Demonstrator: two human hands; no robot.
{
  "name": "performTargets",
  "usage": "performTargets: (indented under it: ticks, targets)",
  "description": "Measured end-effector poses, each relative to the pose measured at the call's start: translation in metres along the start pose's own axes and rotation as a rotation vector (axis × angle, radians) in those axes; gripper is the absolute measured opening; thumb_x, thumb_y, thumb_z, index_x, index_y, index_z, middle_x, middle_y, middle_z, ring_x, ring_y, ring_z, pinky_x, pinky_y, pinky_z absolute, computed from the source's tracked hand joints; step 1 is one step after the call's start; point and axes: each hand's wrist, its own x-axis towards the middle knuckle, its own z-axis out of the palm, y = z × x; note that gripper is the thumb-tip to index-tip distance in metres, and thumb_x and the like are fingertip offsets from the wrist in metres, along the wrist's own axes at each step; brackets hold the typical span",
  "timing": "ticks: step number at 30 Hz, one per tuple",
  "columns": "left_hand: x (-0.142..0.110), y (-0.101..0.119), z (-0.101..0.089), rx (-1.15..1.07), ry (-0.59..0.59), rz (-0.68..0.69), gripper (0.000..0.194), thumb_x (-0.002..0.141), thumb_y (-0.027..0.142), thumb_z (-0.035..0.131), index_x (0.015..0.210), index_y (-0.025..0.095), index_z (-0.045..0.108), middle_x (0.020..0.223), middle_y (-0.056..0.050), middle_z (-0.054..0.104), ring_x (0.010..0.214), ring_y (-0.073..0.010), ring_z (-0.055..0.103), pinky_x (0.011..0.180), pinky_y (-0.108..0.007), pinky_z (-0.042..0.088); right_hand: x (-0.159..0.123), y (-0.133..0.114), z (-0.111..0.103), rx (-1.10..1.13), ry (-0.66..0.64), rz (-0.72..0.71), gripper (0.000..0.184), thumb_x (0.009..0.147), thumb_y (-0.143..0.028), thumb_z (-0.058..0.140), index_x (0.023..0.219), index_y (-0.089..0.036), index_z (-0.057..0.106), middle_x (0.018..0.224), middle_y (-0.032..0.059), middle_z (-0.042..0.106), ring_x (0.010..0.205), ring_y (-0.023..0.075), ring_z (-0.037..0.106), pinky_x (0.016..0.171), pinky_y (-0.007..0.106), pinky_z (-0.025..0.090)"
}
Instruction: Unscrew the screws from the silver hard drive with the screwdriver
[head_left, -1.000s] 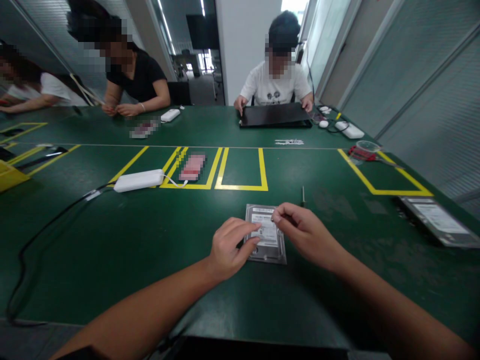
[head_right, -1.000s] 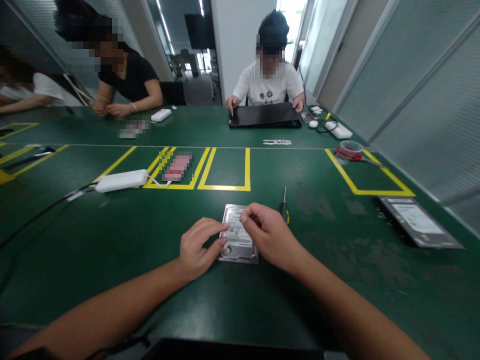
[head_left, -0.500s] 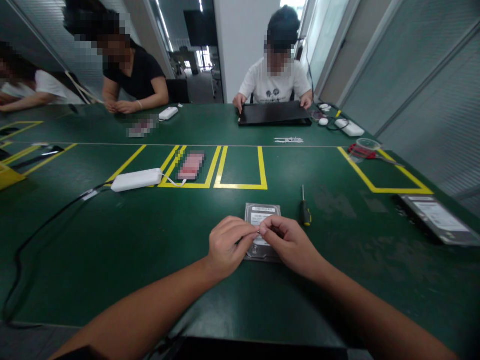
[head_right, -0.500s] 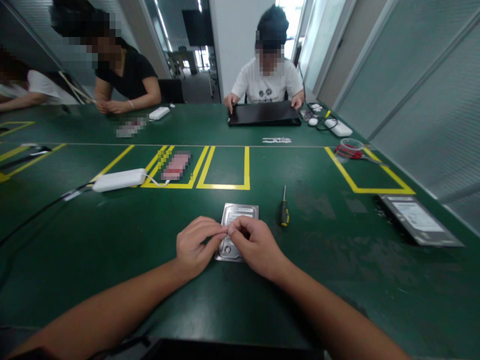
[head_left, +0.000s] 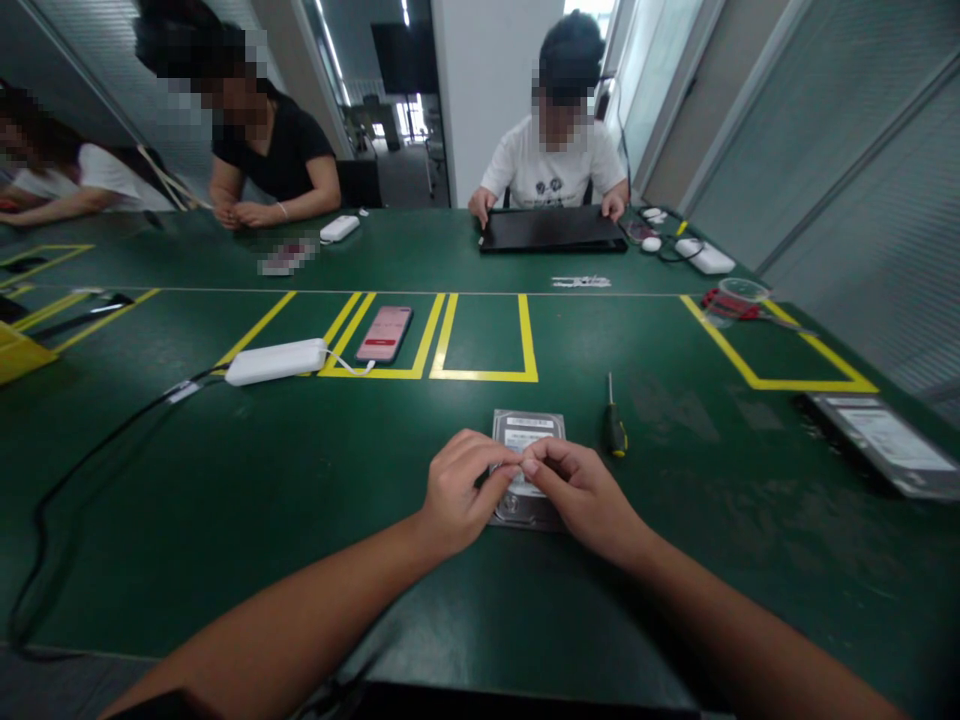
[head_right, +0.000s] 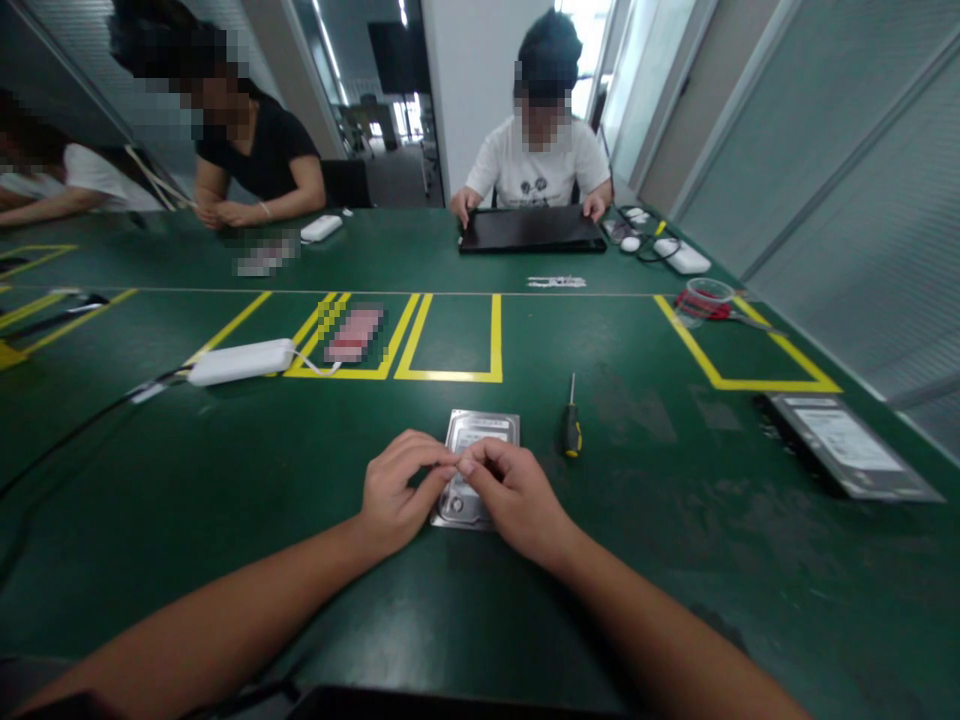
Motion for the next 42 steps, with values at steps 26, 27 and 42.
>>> performTargets:
  ticks: [26, 27, 42]
  targets:
    - [0.001, 0.001, 0.006, 0.002, -0.070, -0.092, 0.009, 0.093, 0.023, 0.057, 0.087, 0.018, 0.061, 0.079, -0.003, 0.063, 0.077, -0.0162, 0.056, 0.071, -0.030, 0.044, -0.003, 0.014, 0.005, -0.022, 0.123, -0.046, 0.031, 0.092, -0.046, 0.056, 0.078, -0.018, 0.057, 0.072, -0.0001, 0.052, 0.067, 0.0125, 0.046, 0.062, 0.025, 0.038]
    - [0.001, 0.001, 0.006, 0.004, -0.074, -0.089, 0.009, 0.093, 0.023, 0.057, 0.087, 0.018, 0.061, 0.080, -0.003, 0.063, 0.078, -0.0162, 0.056, 0.072, -0.030, 0.044, -0.003, 0.015, 0.006, -0.027, 0.127, -0.054, 0.031, 0.092, -0.046, 0.056, 0.078, -0.018, 0.057, 0.071, -0.0001, 0.052, 0.068, 0.0126, 0.046, 0.062, 0.025, 0.038]
    - [0.015, -0.009, -0.003, -0.106, -0.021, -0.442, 0.018, 0.093, 0.030, 0.057, 0.088, 0.015, 0.066, 0.079, -0.002, 0.066, 0.072, -0.0134, 0.060, 0.067, -0.025, 0.048, -0.019, 0.024, -0.003, -0.999, -0.070, -0.529, 0.056, 0.090, -0.041, 0.058, 0.138, -0.015, 0.051, 0.142, 0.0171, 0.051, 0.133, 0.0324, 0.044, 0.111, 0.052, 0.037]
